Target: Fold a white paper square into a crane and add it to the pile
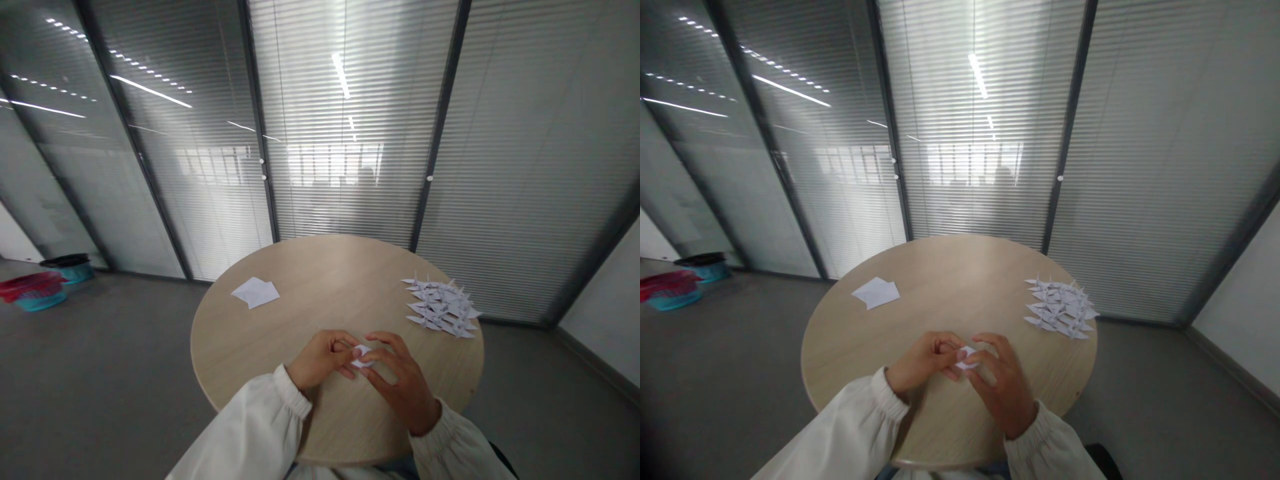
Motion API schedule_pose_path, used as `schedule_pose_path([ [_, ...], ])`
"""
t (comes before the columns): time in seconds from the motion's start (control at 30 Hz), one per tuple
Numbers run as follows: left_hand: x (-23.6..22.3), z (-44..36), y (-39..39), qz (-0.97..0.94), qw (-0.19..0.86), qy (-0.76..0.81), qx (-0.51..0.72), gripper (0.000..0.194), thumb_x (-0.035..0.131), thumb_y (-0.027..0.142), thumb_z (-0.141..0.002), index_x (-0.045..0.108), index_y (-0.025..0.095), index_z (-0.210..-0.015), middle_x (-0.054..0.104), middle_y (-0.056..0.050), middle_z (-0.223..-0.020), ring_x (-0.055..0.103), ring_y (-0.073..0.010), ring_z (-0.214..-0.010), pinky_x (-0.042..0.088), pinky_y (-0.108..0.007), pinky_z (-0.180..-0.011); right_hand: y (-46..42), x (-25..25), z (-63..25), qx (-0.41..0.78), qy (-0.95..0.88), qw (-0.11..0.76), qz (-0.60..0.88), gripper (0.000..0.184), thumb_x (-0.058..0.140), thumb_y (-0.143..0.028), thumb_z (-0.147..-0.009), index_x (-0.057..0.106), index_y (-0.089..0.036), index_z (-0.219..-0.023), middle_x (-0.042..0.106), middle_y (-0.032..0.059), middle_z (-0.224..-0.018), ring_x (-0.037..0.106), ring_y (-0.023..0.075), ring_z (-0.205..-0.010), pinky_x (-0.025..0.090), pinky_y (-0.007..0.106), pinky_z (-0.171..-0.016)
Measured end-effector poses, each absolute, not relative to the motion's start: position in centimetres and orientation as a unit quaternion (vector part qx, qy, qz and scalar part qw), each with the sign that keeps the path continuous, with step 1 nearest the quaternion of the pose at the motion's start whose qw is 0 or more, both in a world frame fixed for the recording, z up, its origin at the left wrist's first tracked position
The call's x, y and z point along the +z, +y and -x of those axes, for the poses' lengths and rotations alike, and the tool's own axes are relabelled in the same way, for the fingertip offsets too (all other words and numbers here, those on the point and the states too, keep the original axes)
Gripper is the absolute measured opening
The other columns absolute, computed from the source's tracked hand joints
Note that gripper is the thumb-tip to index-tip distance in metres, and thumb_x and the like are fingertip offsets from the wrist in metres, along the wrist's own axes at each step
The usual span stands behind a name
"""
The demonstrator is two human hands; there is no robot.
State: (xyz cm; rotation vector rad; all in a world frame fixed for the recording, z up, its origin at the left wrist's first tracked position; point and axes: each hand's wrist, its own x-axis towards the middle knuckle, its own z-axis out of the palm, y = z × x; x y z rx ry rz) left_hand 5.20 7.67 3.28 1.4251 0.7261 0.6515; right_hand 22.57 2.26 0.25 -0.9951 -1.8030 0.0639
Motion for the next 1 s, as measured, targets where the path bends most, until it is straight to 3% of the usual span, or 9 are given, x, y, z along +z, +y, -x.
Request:
schedule_pose_path([
  [0.6, 3.54, -5.41, 7.36, -0.662, 0.613, 0.327, 0.282, 0.042, 0.069, 0.049, -0.067, 0.066, 0.011, -0.084, 0.069, -0.006, -0.07, 0.065, -0.0151, -0.062, 0.05, -0.024, -0.059, 2.68, -0.16, -22.35, 0.04, -0.764, 0.497, 0.409, 0.011, 0.058, -0.014, -0.076, 0.059, -0.023, -0.083, 0.057, 0.007, -0.1, 0.054, 0.0218, -0.099, 0.047, 0.039, -0.085],
  [0.87, 3.47, -5.28, 7.36, -0.657, 0.619, 0.33, 0.275, 0.041, 0.069, 0.048, -0.068, 0.065, 0.011, -0.085, 0.07, -0.007, -0.071, 0.066, -0.0161, -0.065, 0.051, -0.024, -0.06, 2.51, 0.21, -22.29, 0.042, -0.759, 0.508, 0.404, 0.005, 0.06, -0.019, -0.08, 0.062, -0.023, -0.082, 0.059, 0.0063, -0.098, 0.055, 0.0203, -0.095, 0.048, 0.039, -0.083],
  [1.0, 3.5, -5.31, 7.38, -0.644, 0.628, 0.334, 0.281, 0.043, 0.071, 0.048, -0.066, 0.065, 0.01, -0.086, 0.07, -0.008, -0.071, 0.066, -0.0155, -0.063, 0.051, -0.026, -0.061, 2.3, 0.39, -22.46, 0.05, -0.752, 0.517, 0.405, 0.011, 0.055, -0.026, -0.086, 0.065, -0.024, -0.082, 0.06, 0.0058, -0.098, 0.057, 0.0191, -0.093, 0.049, 0.038, -0.082],
])
